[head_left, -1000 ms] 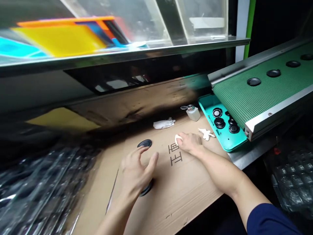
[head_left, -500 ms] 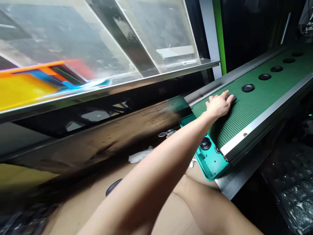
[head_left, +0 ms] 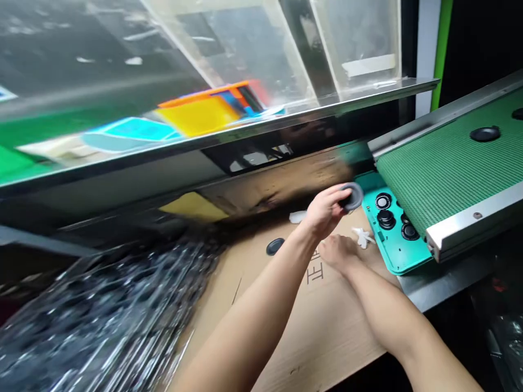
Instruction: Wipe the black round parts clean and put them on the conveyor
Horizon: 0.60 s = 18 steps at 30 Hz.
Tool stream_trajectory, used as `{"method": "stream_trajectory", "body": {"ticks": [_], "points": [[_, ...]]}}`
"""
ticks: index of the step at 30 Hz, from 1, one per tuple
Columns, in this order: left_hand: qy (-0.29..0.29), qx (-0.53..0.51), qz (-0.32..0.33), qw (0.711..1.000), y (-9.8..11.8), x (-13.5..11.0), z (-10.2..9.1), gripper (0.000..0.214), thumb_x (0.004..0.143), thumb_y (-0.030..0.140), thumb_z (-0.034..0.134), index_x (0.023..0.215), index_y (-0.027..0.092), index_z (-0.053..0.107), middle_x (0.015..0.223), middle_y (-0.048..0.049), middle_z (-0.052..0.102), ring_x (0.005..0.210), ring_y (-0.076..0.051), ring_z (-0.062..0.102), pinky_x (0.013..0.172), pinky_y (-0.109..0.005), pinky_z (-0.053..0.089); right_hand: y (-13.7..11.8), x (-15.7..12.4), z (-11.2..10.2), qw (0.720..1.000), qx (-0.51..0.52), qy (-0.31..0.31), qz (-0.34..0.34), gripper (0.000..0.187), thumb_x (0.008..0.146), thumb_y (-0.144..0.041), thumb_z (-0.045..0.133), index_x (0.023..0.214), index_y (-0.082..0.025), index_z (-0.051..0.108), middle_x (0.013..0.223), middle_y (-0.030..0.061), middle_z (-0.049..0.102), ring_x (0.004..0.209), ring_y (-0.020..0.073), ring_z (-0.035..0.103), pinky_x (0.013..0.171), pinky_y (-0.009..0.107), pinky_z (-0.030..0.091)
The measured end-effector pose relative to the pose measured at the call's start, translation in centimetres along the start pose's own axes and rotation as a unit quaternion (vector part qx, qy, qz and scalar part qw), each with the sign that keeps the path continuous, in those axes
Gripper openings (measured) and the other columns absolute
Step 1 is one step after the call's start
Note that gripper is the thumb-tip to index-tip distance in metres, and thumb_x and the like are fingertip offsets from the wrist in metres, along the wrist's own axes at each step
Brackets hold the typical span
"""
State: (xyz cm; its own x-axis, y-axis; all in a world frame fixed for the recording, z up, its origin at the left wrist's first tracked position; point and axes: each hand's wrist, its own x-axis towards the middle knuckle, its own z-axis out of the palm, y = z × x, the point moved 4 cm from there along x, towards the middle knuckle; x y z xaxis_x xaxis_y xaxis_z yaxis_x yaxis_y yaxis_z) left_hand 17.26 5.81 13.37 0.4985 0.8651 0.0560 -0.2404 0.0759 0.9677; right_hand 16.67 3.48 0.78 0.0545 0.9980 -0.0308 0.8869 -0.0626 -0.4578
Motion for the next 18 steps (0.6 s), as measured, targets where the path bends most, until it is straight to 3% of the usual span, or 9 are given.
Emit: {"method": "stream_trajectory", "body": {"ticks": [2, 4, 7, 10, 14, 16, 18], "points": [[0.085, -0.084, -0.058, 0.991, -2.2, -3.6, -7.1, 0.024, 0.076, 0.022, 0.077, 0.098, 0.013, 0.073, 0.069, 0.0016, 0.064, 0.049, -0.006, 0.047, 0.043, -0.018, 0.034, -0.1, 0.2, 0.5, 1.0, 0.0, -0.004, -0.01, 0.041, 0.106, -0.039, 0.038, 0.125, -0.021, 0.069, 0.11, 0.0139, 0.078, 0.102, 0.0274, 0.075, 0.087, 0.037, 0.056], [0.177, -0.148, -0.084, 0.969, -4.4, -6.8, -13.0, 0.009, 0.08, 0.015, 0.069, 0.089, 0.014, 0.069, 0.067, 0.0015, 0.064, 0.048, -0.008, 0.052, 0.045, -0.019, 0.042, 0.2, 0.4, 0.7, 1.0, -0.005, 0.004, -0.015, 0.042, 0.105, -0.043, 0.038, 0.132, -0.026, 0.066, 0.11, 0.0113, 0.078, 0.101, 0.0273, 0.075, 0.085, 0.037, 0.055], [0.24, -0.19, -0.1, 0.947, -7.0, -10.2, -18.6, 0.008, 0.086, 0.01, 0.059, 0.087, 0.014, 0.065, 0.084, -0.0066, 0.075, 0.07, -0.016, 0.072, 0.067, -0.03, 0.061, 0.5, 0.6, 0.7, 0.999, -0.019, 0.043, -0.019, 0.044, 0.105, -0.045, 0.04, 0.138, -0.03, 0.063, 0.114, 0.0101, 0.078, 0.104, 0.0271, 0.074, 0.088, 0.037, 0.054], [0.218, -0.194, -0.089, 0.952, -8.1, -11.4, -20.8, 0.014, 0.091, 0.008, 0.056, 0.098, 0.011, 0.068, 0.104, -0.0161, 0.078, 0.086, -0.022, 0.077, 0.077, -0.032, 0.063, 0.5, 0.8, 0.6, 0.997, 0.014, 0.075, -0.013, 0.043, 0.104, -0.046, 0.043, 0.137, -0.03, 0.066, 0.114, 0.0091, 0.078, 0.106, 0.0274, 0.073, 0.092, 0.038, 0.053], [0.182, -0.235, -0.081, 0.951, -8.5, -11.3, -20.8, 0.02, 0.098, 0.015, 0.052, 0.099, 0.008, 0.07, 0.108, -0.0215, 0.077, 0.091, -0.025, 0.077, 0.069, -0.03, 0.06, -1.0, 0.2, 0.1, 0.974, 0.161, 0.155, -0.039, 0.053, 0.104, -0.05, 0.04, 0.145, -0.021, 0.057, 0.123, 0.0109, 0.075, 0.111, 0.024, 0.071, 0.095, 0.034, 0.053], [0.151, -0.28, -0.091, 0.944, -8.4, -11.2, -20.3, 0.034, 0.105, 0.028, 0.043, 0.099, 0.009, 0.071, 0.109, -0.0211, 0.077, 0.092, -0.027, 0.076, 0.07, -0.034, 0.06, -2.4, -0.6, 0.4, 0.962, 0.212, 0.153, -0.077, 0.057, 0.103, -0.051, 0.04, 0.148, -0.017, 0.052, 0.122, 0.0111, 0.074, 0.108, 0.0223, 0.071, 0.093, 0.032, 0.054], [0.131, -0.316, -0.097, 0.935, -8.2, -11.1, -20.0, 0.044, 0.107, 0.033, 0.037, 0.103, 0.009, 0.073, 0.107, -0.0188, 0.077, 0.092, -0.027, 0.075, 0.076, -0.038, 0.061, -3.7, -1.3, 1.1, 0.963, 0.218, 0.111, -0.11, 0.059, 0.101, -0.053, 0.043, 0.148, -0.019, 0.052, 0.113, 0.0085, 0.076, 0.099, 0.0214, 0.072, 0.088, 0.031, 0.055]]}}
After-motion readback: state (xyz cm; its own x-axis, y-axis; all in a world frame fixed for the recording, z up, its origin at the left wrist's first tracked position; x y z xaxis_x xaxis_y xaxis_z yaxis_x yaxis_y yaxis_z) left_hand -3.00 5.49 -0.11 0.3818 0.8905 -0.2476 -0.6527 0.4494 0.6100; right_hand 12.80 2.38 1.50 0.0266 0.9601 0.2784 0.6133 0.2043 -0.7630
